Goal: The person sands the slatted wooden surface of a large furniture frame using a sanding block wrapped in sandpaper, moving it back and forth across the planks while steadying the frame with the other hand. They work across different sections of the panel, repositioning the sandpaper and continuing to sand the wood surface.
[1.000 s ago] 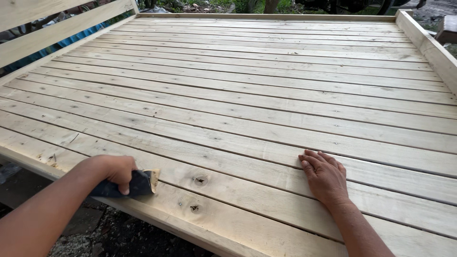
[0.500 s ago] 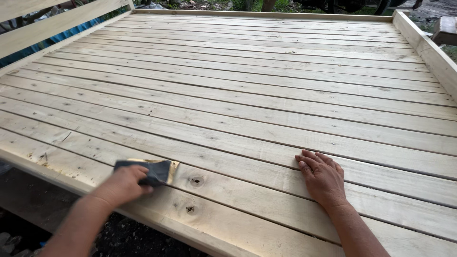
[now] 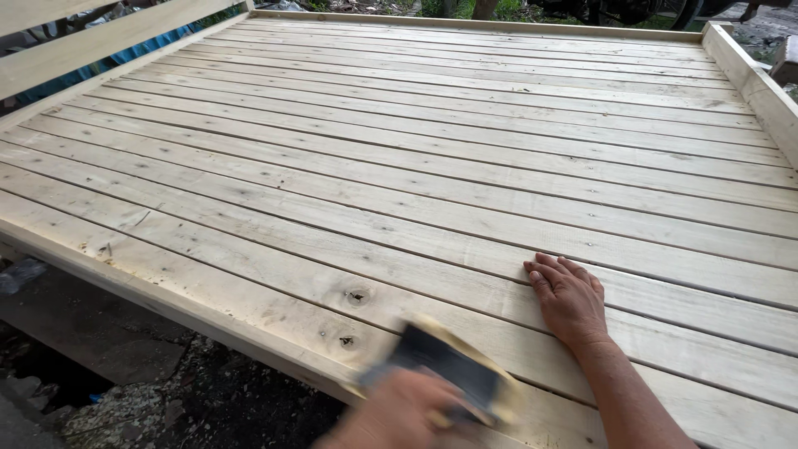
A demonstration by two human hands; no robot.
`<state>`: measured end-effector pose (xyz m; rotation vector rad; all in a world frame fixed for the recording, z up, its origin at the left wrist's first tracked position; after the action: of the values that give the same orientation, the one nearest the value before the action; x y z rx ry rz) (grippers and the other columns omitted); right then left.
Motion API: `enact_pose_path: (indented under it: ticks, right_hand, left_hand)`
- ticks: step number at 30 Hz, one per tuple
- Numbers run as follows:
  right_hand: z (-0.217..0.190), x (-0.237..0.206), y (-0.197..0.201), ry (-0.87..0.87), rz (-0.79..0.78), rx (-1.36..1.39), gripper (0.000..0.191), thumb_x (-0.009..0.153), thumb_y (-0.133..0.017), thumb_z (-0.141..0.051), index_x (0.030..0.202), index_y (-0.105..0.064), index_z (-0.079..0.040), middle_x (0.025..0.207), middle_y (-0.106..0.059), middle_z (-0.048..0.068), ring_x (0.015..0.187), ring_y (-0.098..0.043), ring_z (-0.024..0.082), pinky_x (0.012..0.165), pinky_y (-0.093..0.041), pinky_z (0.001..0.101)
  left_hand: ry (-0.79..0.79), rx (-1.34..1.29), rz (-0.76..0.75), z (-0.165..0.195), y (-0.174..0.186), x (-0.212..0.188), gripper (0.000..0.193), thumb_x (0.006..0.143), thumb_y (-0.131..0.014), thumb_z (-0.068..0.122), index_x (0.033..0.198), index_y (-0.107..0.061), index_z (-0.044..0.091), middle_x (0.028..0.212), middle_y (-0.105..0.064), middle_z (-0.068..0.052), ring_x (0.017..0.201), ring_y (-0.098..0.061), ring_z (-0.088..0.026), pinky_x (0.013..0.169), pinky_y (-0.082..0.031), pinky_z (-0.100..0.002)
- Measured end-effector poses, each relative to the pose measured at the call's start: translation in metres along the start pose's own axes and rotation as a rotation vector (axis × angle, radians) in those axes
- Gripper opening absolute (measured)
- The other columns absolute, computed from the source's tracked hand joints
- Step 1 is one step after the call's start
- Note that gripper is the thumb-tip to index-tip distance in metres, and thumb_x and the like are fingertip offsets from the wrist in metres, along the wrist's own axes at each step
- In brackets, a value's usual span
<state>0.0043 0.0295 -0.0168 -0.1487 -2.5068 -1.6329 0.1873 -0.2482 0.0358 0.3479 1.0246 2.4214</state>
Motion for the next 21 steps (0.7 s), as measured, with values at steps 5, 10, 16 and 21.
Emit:
enact_pose_path:
  ticks: [5,10,16,21]
  right_hand:
    - [0.005,0.001,-0.001,0.041,0.012,0.018,0.045,0.104,-0.038,-0.051,0.136,-0.066,-0.036,0.157,-0.048,-0.015,0.152,-0.03,0.016,0.127,-0.014,0.0459]
    - [0.002,-0.003,0.0,0.026,-0.009,0.034,0.045,0.104,-0.037,-0.05,0.136,-0.065,-0.035,0.157,-0.046,-0.013,0.152,-0.028,0.016,0.126,-0.013,0.0451]
    - [0.0,-0.01,0.001,0.037,0.0,0.03,0.045,0.105,-0.037,-0.049,0.137,-0.065,-0.034,0.158,-0.047,-0.012,0.152,-0.03,0.018,0.127,-0.014,0.0461]
    - [0.002,-0.006,0.001,0.053,0.005,0.047,0.045,0.104,-0.038,-0.049,0.136,-0.066,-0.034,0.157,-0.048,-0.012,0.152,-0.03,0.018,0.126,-0.015,0.0461]
  left_hand:
    - [-0.054,0.234,0.368,-0.023,0.0,-0.026,0.031,0.078,-0.064,0.005,0.105,-0.075,0.012,0.101,-0.078,-0.008,0.103,-0.071,-0.027,0.096,-0.054,-0.042]
    - [0.395,0.407,0.555,-0.084,0.054,-0.059,0.008,0.091,-0.068,0.021,0.089,-0.071,0.015,0.087,-0.072,-0.003,0.089,-0.068,-0.02,0.085,-0.056,-0.036]
    - [0.115,0.417,0.424,-0.031,0.01,-0.031,0.005,0.09,-0.066,0.016,0.088,-0.071,0.015,0.082,-0.066,-0.003,0.087,-0.064,-0.022,0.084,-0.052,-0.041]
    - [0.357,0.335,0.552,-0.064,0.077,-0.056,0.037,0.093,-0.064,0.047,0.085,-0.071,0.011,0.088,-0.064,-0.004,0.089,-0.064,-0.02,0.08,-0.055,-0.038]
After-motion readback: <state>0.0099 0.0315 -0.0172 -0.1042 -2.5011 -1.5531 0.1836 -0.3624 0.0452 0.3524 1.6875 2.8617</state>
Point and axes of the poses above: each hand's wrist, its own x-axis towards the middle knuckle, its own y-axis out of the back of the hand, z = x × y, the point moved 1 cm from there along x, towards the middle knuckle
